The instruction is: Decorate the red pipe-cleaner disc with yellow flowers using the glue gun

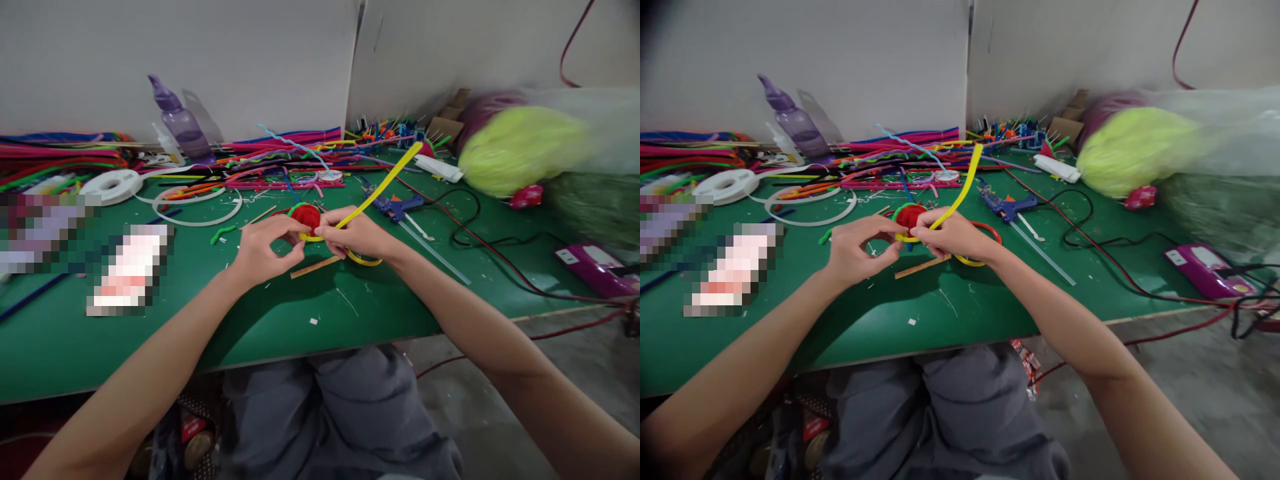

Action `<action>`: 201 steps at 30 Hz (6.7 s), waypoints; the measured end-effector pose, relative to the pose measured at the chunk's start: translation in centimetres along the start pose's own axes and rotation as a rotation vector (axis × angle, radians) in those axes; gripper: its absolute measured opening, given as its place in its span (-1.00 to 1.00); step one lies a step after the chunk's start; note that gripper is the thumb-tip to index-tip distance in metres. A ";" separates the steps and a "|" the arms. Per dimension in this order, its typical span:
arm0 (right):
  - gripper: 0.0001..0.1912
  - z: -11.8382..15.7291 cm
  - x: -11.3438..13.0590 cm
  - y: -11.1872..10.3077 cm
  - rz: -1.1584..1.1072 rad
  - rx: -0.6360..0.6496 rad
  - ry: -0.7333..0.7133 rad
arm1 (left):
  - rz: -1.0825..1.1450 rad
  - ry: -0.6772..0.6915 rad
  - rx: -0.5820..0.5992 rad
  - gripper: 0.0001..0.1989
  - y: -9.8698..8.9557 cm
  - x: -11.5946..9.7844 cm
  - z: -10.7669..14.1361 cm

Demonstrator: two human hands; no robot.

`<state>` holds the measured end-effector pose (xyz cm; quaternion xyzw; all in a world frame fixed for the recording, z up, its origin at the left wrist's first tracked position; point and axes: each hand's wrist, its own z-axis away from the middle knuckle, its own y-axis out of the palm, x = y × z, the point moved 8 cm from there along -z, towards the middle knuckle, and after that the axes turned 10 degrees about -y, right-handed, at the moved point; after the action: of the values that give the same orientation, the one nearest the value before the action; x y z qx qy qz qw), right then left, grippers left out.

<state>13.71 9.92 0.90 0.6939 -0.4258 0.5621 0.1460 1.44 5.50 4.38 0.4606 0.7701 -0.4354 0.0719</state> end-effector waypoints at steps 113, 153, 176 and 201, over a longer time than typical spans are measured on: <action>-0.84 0.1 -1.9 0.7 -0.214 -0.006 0.130 | -0.214 0.105 0.050 -0.91 1.0 0.2 0.4; -0.82 0.2 0.8 -0.1 0.131 0.050 -0.034 | -0.123 -0.012 -0.033 -0.89 0.4 1.1 0.3; -0.75 0.5 1.9 -0.4 0.144 0.125 -0.078 | 0.363 -0.488 0.297 -0.91 2.9 3.0 0.0; -0.94 -0.2 1.4 -0.1 0.000 -0.027 -0.202 | 0.385 -0.346 0.051 -0.88 1.3 2.7 0.1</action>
<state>13.67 9.45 2.28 0.7450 -0.4459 0.4835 0.1114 0.89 7.44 2.13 0.5190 0.6331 -0.5055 0.2727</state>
